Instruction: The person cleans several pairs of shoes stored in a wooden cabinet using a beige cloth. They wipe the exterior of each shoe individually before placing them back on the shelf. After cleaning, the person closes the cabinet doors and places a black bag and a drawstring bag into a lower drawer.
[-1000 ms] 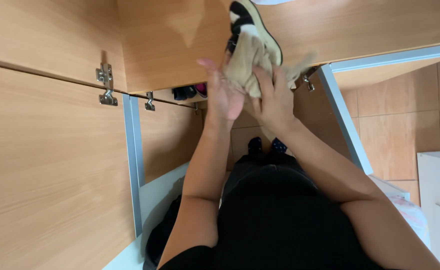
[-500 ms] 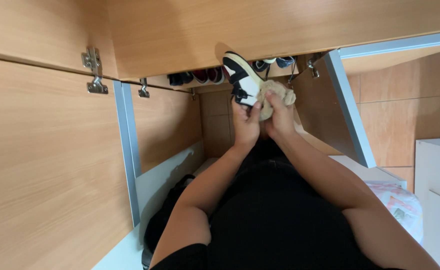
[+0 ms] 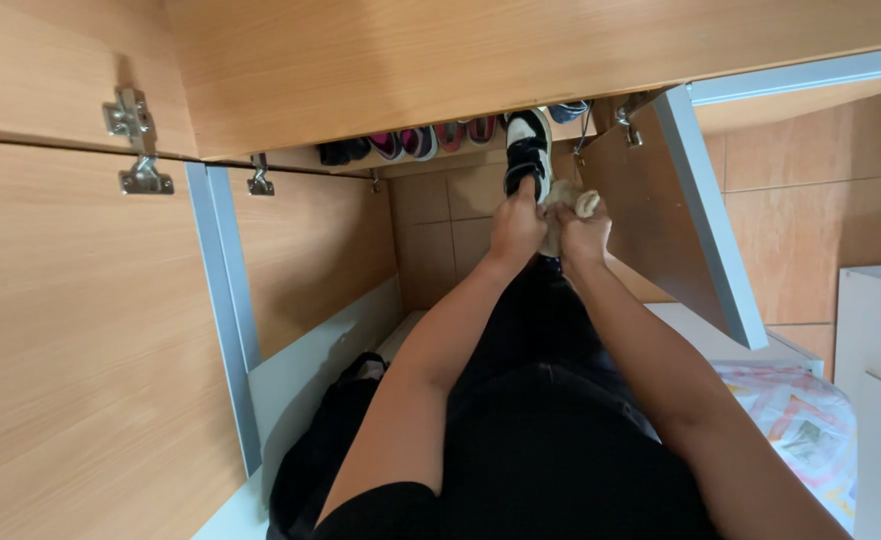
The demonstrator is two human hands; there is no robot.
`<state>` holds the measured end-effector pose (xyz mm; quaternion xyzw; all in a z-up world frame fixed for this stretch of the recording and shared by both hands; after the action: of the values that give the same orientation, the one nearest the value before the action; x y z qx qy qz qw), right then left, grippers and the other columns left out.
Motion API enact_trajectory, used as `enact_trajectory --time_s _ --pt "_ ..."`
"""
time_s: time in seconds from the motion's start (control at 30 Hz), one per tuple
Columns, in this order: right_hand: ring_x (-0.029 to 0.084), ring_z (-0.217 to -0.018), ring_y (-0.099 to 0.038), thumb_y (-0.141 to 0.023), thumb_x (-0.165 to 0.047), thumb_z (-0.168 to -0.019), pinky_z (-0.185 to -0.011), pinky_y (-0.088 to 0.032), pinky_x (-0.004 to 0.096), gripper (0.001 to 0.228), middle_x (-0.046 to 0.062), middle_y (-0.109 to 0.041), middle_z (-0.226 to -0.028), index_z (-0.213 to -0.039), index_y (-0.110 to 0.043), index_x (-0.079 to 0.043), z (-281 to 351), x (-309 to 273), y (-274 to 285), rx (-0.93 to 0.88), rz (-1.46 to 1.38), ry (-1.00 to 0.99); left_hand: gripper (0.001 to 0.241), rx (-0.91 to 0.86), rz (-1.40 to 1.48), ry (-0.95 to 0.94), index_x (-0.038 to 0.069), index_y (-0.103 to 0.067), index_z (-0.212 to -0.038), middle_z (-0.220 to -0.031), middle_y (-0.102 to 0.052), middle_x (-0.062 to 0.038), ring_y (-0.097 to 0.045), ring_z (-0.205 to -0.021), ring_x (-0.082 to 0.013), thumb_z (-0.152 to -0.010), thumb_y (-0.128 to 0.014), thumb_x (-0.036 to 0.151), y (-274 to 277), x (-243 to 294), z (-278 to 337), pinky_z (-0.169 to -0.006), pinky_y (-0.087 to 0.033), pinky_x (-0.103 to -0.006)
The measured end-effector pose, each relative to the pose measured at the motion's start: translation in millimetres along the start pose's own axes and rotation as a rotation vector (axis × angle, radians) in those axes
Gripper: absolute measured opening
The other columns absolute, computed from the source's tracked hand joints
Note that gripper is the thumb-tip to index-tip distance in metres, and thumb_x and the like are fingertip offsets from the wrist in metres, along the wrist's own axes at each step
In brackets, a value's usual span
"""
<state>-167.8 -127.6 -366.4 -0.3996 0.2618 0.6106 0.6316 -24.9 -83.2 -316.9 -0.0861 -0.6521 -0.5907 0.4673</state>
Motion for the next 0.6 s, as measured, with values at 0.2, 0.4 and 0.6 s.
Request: enact_trajectory --time_s 0.2,0.4,0.6 --pt "0.036 -0.114 -0.062 -0.083 -0.003 -0.075 -0.091 -0.055 0.042 0.053 0.023 -0.057 -0.136 -0.125 -0.066 -0.004 -30 -53 -26 -0.196 0.731 0.388 0.045 0.153 -0.150 0.082 0.001 -0.061 -0.116 -0.090 -0.071 -0.024 -0.069 -0.086 -0.0437 -0.073 -0.073 0.001 -3 -30 -51 -0.075 -0.055 -0.0532" --pt "0.043 -0.134 -0.050 -0.081 -0.005 -0.071 -0.096 -0.052 0.048 0.079 0.020 -0.027 -0.165 -0.146 -0.055 -0.007 -90 -31 -101 -0.386 1.178 0.586 0.039 0.371 -0.210 -0.005 0.005 -0.067 -0.113 -0.091 -0.071 -0.019 -0.062 -0.104 -0.0405 -0.076 -0.071 -0.002 27 -39 -40 -0.087 -0.049 -0.0523" --pt "0.047 -0.114 -0.061 -0.070 -0.002 -0.082 -0.095 -0.052 0.050 0.057 0.032 -0.050 -0.141 -0.137 -0.053 0.003 -165 24 -137 -0.390 1.339 0.418 0.031 0.442 -0.249 -0.021 0.007 -0.073 -0.109 -0.080 -0.071 -0.012 -0.056 -0.105 -0.0332 -0.079 -0.075 0.003 33 -71 -34 -0.094 -0.035 -0.0502"
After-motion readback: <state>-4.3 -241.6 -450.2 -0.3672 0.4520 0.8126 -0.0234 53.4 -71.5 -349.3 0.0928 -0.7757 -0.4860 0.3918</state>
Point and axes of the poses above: each hand's wrist, its own z-axis away from the middle knuckle, its own y-axis out of the back of the hand, x = y × z, the point moved 7 cm from there along -z, towards the middle knuckle
